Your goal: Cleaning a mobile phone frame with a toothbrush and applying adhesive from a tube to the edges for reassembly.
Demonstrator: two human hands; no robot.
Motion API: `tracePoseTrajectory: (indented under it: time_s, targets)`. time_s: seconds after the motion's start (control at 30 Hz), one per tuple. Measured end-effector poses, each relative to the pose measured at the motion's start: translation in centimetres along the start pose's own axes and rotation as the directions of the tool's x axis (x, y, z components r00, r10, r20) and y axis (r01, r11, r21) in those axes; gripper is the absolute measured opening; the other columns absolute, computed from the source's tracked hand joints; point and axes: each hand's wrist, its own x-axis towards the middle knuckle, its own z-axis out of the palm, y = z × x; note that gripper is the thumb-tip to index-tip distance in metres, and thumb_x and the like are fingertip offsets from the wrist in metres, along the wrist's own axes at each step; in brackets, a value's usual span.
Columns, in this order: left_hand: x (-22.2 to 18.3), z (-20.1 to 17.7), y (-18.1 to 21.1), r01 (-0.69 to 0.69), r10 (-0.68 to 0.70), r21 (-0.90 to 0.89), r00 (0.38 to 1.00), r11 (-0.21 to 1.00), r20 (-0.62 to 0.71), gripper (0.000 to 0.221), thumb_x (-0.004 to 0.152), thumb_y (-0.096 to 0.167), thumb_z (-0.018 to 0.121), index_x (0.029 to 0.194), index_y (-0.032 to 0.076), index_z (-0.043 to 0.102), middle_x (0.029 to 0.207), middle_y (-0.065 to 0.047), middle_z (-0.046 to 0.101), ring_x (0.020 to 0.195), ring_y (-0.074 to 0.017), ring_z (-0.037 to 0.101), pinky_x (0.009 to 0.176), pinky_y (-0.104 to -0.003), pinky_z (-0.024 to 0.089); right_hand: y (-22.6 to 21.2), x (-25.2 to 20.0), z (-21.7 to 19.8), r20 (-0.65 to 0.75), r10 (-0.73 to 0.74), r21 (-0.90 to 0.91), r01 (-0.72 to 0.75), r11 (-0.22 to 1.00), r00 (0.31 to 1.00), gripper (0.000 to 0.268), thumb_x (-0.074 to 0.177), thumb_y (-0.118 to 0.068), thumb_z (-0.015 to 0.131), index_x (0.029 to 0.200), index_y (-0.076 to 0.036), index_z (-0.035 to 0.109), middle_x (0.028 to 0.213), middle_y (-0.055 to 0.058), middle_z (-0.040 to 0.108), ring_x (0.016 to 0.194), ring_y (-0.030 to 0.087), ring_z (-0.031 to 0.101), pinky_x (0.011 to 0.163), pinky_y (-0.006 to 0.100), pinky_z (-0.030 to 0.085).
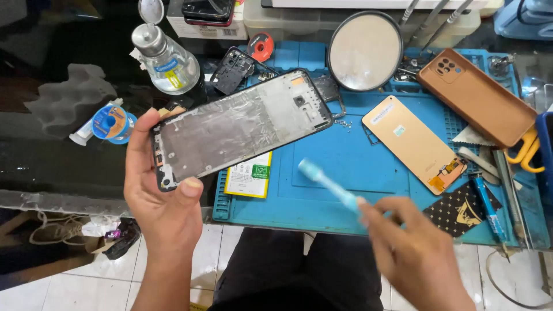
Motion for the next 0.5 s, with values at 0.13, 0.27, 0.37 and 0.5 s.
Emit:
tracePoseTrajectory:
  time_s: [0.13,0.27,0.37,0.5]
  targets:
    - [0.1,0.1,0.1,0.014,-0.014,-0.003,1.0,1.0,0.014,0.094,0.078,0.044,0.079,0.152,0.003,0.039,0.149,-0.015,0.051,0.137,-0.0228,0.053,0.12,-0.044,0.051,1.7,-2.8,-1.8,0.266,-0.041,0.352,-0.058,0.934,0.963,0.035,0.091,-0.027,0.065,0.125,-0.033,0.075,0.105,-0.002,0.076,0.052,0.012,0.074,0.051,0.031,0.058]
    - [-0.5,0.6,-0.7,-0.002,0.0,0.028,0.999,1.0,0.053,0.091,0.078,0.039,0.078,0.151,0.002,0.039,0.15,-0.019,0.05,0.143,-0.026,0.05,0.124,-0.043,0.047,2.5,-6.2,-1.5,-0.035,0.221,0.025,-0.22,0.975,0.975,0.038,0.09,-0.017,0.075,0.128,-0.021,0.075,0.105,0.0,0.065,0.072,0.015,0.063,0.056,0.03,0.052]
    - [0.0,1.4,-1.4,0.008,-0.009,0.02,0.998,1.0,0.063,0.093,0.075,0.036,0.079,0.151,0.001,0.039,0.148,-0.021,0.052,0.14,-0.0256,0.051,0.121,-0.042,0.048,3.0,-6.6,-1.5,-0.028,0.182,0.125,-0.177,0.976,0.983,0.041,0.085,-0.016,0.073,0.126,-0.022,0.072,0.1,-0.001,0.068,0.064,0.011,0.061,0.05,0.022,0.053]
    - [-0.9,2.4,-1.7,0.075,-0.081,0.056,0.992,0.996,0.098,0.088,0.073,0.017,0.078,0.15,0.001,0.038,0.15,-0.025,0.052,0.14,-0.0263,0.052,0.119,-0.038,0.046,4.1,-8.0,-1.4,0.107,0.345,0.124,-0.357,0.926,0.932,0.048,0.084,-0.016,0.07,0.13,-0.026,0.071,0.105,-0.008,0.07,0.064,0.009,0.067,0.053,0.028,0.058]
